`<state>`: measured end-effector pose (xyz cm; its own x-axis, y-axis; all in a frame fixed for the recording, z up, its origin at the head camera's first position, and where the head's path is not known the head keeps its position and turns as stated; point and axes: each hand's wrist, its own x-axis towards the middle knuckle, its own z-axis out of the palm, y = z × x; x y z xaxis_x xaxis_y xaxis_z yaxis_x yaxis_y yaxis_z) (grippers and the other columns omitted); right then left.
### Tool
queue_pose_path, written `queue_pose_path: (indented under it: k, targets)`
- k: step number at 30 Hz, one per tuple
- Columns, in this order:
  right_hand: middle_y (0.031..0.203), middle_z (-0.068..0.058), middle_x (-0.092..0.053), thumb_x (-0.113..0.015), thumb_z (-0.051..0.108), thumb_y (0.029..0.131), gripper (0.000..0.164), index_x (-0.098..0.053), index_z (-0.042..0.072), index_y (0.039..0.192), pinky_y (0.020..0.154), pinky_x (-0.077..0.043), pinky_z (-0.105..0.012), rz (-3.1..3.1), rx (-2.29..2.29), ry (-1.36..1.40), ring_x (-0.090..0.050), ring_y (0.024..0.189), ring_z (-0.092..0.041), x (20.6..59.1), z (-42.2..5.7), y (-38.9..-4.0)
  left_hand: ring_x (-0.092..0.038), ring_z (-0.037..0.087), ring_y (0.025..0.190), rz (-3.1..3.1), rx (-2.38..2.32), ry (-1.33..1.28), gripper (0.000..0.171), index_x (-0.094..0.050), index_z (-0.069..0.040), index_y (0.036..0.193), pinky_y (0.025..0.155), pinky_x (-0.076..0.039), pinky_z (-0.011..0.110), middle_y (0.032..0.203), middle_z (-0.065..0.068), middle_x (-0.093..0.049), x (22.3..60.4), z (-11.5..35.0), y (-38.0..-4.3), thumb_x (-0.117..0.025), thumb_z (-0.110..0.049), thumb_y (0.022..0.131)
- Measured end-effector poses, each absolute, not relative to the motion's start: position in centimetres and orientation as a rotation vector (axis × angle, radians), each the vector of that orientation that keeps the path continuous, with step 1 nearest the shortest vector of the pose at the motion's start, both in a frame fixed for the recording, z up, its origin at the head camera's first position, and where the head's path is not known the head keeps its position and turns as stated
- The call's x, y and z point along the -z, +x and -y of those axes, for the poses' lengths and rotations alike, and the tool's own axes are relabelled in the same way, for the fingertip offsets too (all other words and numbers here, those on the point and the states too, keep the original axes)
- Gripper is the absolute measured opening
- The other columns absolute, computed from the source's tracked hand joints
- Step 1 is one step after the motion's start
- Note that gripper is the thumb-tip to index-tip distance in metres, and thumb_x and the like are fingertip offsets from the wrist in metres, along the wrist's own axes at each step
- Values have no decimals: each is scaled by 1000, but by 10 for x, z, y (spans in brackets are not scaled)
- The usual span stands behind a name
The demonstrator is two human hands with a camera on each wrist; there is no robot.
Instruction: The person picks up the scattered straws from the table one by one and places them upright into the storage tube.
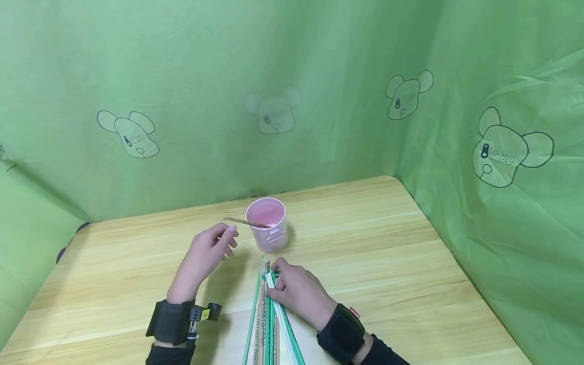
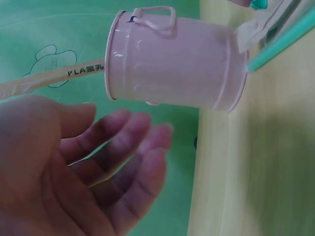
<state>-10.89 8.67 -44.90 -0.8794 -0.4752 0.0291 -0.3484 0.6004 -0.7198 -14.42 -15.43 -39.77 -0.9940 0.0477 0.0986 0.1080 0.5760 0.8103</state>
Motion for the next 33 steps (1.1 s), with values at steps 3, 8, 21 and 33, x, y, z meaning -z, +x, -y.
queue_pose_path:
  k: [3, 8, 21, 33]
  targets:
    - [82, 9, -62, -84, 18, 92, 44, -63, 4, 128, 64, -47, -28, -2643, 1130, -647, -56, 69, -6, 450, -85, -110, -66, 20, 74, 2813, 1408, -141, 28, -72, -7, 105, 71, -54, 38, 89, 10, -70, 400, 151, -144, -56, -28, 113]
    - [82, 6, -61, -77, 11, 91, 47, -61, 2, 134, 63, -44, -27, -2608, 1104, -554, -55, 69, -11, 451, -84, -112, -61, 18, 71, 2940, 1374, -188, 24, -71, -3, 103, 67, -52, 36, 87, 12, -68, 404, 148, -141, -58, -22, 111]
    - [82, 5, -59, -72, 9, 98, 10, -70, 4, 107, 67, -49, -29, -2646, 1189, -587, -55, 72, -11, 441, -90, -114, -59, 19, 71, 3019, 1329, -188, 21, -71, -2, 107, 66, -50, 36, 86, 12, -69, 403, 147, -139, -59, -19, 111]
    - [88, 2, -67, -78, 19, 100, 14, -70, 9, 105, 56, -54, -29, -2483, 1471, -461, -61, 61, -15, 429, -101, -118, -58, 19, 71, 3063, 1318, -170, 23, -72, -3, 114, 64, -50, 36, 87, 10, -68, 404, 145, -137, -58, -22, 111]
